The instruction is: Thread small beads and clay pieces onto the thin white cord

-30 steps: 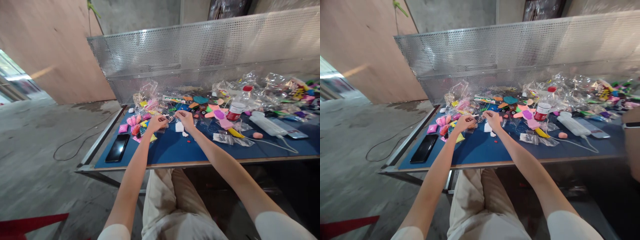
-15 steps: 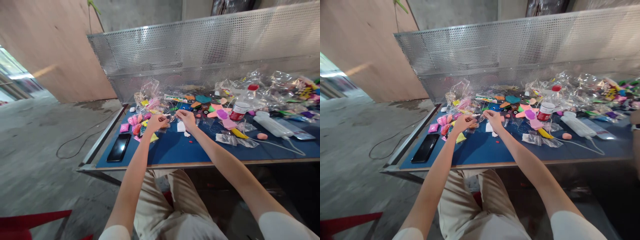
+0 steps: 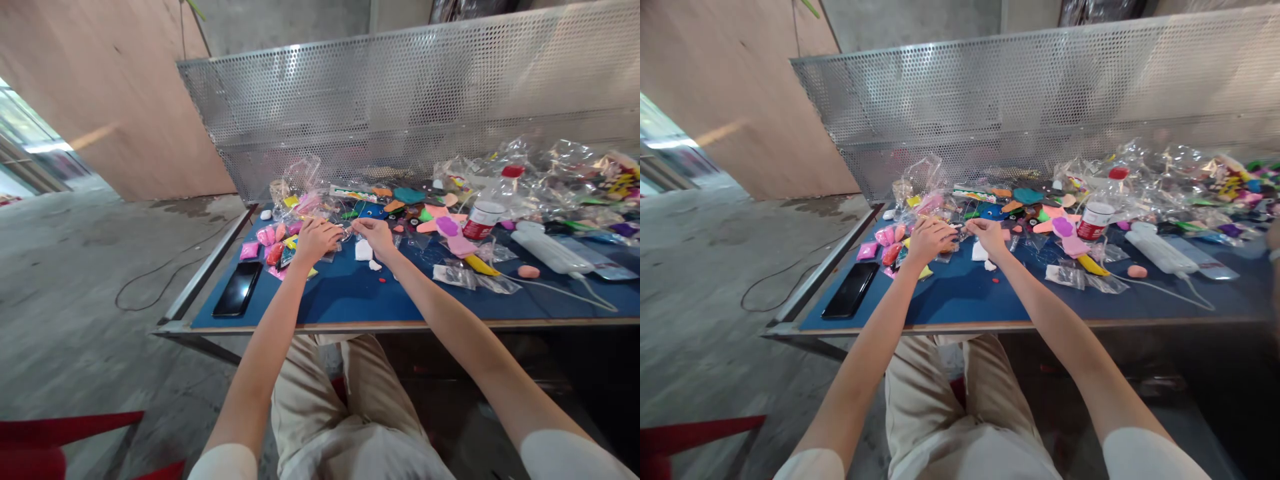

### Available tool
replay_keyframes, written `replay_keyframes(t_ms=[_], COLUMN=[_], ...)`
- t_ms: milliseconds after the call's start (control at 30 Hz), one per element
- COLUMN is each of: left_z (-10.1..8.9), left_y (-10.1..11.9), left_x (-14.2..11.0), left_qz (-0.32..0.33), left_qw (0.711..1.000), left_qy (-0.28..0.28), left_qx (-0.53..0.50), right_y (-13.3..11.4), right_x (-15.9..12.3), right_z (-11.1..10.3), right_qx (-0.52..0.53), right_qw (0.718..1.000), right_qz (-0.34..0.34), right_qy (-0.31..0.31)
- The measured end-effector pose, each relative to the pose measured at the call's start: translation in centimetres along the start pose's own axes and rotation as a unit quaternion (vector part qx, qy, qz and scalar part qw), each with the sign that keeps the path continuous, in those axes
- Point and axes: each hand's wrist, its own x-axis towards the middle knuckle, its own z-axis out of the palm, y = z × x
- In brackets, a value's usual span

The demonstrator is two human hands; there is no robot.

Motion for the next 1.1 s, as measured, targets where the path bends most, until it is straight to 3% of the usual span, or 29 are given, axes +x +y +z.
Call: replay_keyframes(t_ms=[167, 367, 633, 867, 1100], left_z=[1.1, 1.0, 0.8, 0.3, -0.3], left_y=[-0.1, -0.6, -0.6, 0.1, 0.1], left_x=[-0.1, -0.3, -0.1, -0.3, 0.2], left_qz=[0.022, 0.076, 0.131, 0.088, -0.046], left_qw=[0.999, 0.991, 0.988, 0.992, 0.978], left_qy=[0.004, 0.013, 0.008, 0.06, 0.203], left_qx=[0.037, 0.108, 0.083, 0.067, 0.025], right_y=[0.2, 0.1, -0.5, -0.7, -1.9], right_x=[-0.1, 0.1, -0.3, -0.6, -0.9], right_z=[0.4, 0.1, 0.0, 0.5, 0.2], right_qx=[-0.009, -0.024, -0.089, -0.138, -0.174], right_qw=[1.0, 0.999, 0.992, 0.981, 0.973], right_qz=[0.002, -0.018, -0.059, -0.126, -0.154], right_qy=[-0.012, -0.037, -0.062, -0.052, 0.011])
